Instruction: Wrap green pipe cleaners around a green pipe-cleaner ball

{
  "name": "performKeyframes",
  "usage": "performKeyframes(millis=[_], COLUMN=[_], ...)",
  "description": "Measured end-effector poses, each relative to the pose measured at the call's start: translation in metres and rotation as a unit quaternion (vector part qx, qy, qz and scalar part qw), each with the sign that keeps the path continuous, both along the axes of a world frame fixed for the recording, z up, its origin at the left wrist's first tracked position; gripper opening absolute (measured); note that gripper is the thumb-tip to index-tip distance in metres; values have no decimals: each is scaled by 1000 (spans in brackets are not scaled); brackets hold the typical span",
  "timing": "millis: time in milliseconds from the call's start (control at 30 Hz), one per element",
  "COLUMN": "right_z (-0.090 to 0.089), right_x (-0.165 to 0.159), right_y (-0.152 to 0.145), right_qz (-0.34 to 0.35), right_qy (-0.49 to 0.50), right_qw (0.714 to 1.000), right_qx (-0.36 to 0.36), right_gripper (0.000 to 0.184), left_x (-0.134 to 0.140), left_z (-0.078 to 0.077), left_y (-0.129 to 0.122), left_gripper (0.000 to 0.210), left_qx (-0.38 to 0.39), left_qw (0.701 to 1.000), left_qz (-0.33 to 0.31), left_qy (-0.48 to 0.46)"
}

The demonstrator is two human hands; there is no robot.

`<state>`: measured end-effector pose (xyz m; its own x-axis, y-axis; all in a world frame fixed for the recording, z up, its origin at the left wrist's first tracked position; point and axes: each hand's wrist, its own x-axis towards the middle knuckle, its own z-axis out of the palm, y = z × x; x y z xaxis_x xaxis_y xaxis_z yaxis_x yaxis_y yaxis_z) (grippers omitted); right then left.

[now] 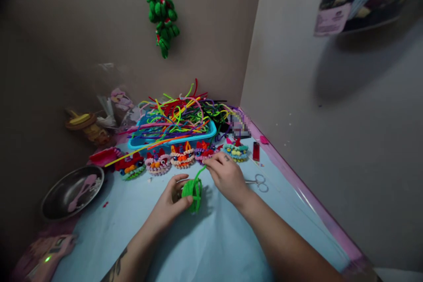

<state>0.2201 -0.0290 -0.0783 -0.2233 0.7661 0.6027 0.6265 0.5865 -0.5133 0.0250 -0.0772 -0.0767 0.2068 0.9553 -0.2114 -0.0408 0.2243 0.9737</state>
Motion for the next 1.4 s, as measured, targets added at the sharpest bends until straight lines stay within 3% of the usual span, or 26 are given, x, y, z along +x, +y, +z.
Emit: performKeyframes(millis=[200, 467, 700, 900, 1000, 1133, 1267, 1400], right_z=[-2, -3, -5, 4, 7, 8, 8, 10], right_x=[0, 0, 1, -4, -10, -18, -23, -25], right_y=[2, 2, 3, -4, -12, -21, -24, -22], right_qz=[44, 96, 113, 97, 86, 127, 132, 119], right_qy=[-62, -20, -41, 93, 190, 277, 268, 221], right_qw=[997, 994, 990, 983, 962, 926, 919, 937], right_qx=[6, -51, -74, -128, -178, -225, -257, -243], right_gripper=[17, 19, 18, 12, 7, 4, 5, 7], left_x=[0, -2, -4, 0, 0, -2, -2, -2], left_z=[2, 3, 4, -5, -14, -20, -21, -22], left_y=[1, 1, 2, 1, 1, 0, -1, -1], left_gripper=[58, 57, 56, 54, 55, 56, 57, 58], left_qx=[-4, -4, -8, 61, 122, 160, 177, 193], left_qw=[1000, 1000, 999, 993, 979, 967, 960, 955], left_qz=[-12, -21, -35, 21, 45, 51, 43, 52], left_qy=[2, 18, 3, 101, 155, 189, 211, 217])
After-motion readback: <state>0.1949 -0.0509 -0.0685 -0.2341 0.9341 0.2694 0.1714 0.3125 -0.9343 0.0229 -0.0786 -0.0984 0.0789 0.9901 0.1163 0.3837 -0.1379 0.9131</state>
